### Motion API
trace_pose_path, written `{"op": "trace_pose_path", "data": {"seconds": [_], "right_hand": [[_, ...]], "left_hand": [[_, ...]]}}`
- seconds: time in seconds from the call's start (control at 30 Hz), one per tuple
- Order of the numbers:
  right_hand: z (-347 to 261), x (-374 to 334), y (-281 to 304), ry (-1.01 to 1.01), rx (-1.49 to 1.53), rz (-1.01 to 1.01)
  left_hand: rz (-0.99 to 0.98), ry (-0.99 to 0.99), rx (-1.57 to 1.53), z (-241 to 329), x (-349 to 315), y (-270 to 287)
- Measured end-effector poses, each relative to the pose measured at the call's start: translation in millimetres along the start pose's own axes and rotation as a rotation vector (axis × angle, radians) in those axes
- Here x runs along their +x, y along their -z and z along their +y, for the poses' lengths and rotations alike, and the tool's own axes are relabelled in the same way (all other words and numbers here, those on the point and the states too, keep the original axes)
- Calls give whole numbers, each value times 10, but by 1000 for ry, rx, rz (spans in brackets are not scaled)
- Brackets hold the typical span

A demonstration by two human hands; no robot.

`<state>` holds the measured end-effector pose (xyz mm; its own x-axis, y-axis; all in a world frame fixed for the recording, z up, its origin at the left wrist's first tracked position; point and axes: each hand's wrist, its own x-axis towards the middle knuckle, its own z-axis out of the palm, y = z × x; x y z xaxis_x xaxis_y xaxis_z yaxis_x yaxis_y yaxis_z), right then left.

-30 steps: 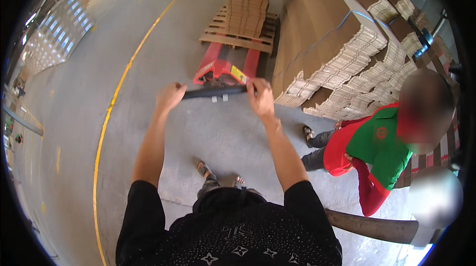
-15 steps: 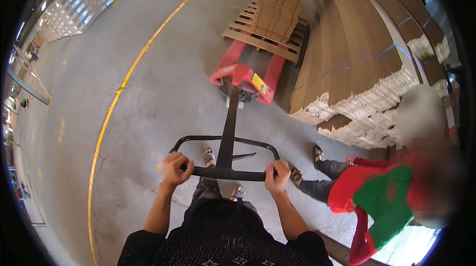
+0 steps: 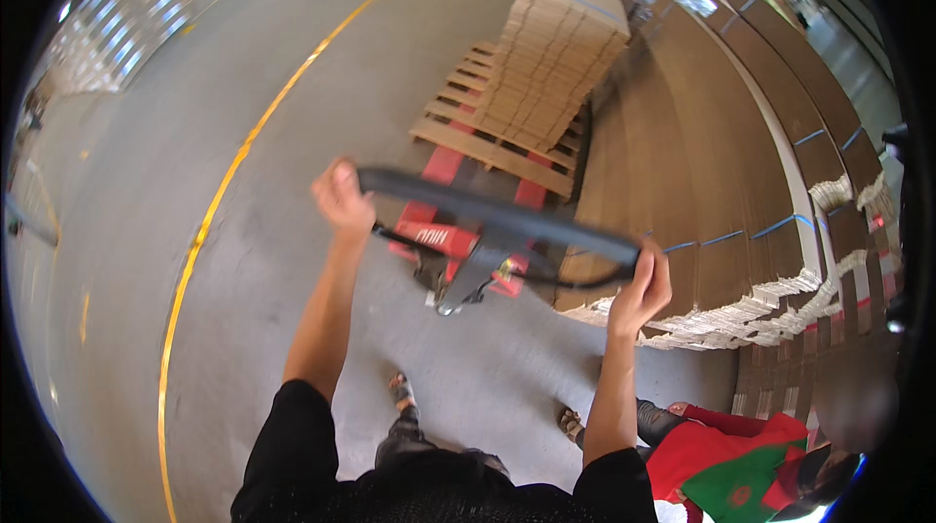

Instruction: The person uses a red manual pallet jack to lift and move a stack of cardboard sheets on a wooden pallet across a warehouse floor. They position the forks, raise the load, pull the jack backward, and then push it forward to reposition the pallet.

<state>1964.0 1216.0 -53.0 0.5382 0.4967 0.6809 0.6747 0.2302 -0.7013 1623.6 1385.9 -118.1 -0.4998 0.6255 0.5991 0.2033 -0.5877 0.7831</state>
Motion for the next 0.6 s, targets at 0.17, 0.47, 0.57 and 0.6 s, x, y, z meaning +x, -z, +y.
{"op": "trace_pose_path", "data": {"seconds": [0.17,0.47,0.57,0.6], "right_hand": [[-15,-352,-213,374,-85,69],[226,10,-416,285,26,73],[423,270,-549,278,-26,100],[509,370,-598,284,-61,118]], "left_hand": [[-156,94,-212,-594,566,-286],[-346,60,-412,-668,748,-783],[-362,70,-420,-785,852,-1094],[-376,83,-428,-837,887,-1207]]}}
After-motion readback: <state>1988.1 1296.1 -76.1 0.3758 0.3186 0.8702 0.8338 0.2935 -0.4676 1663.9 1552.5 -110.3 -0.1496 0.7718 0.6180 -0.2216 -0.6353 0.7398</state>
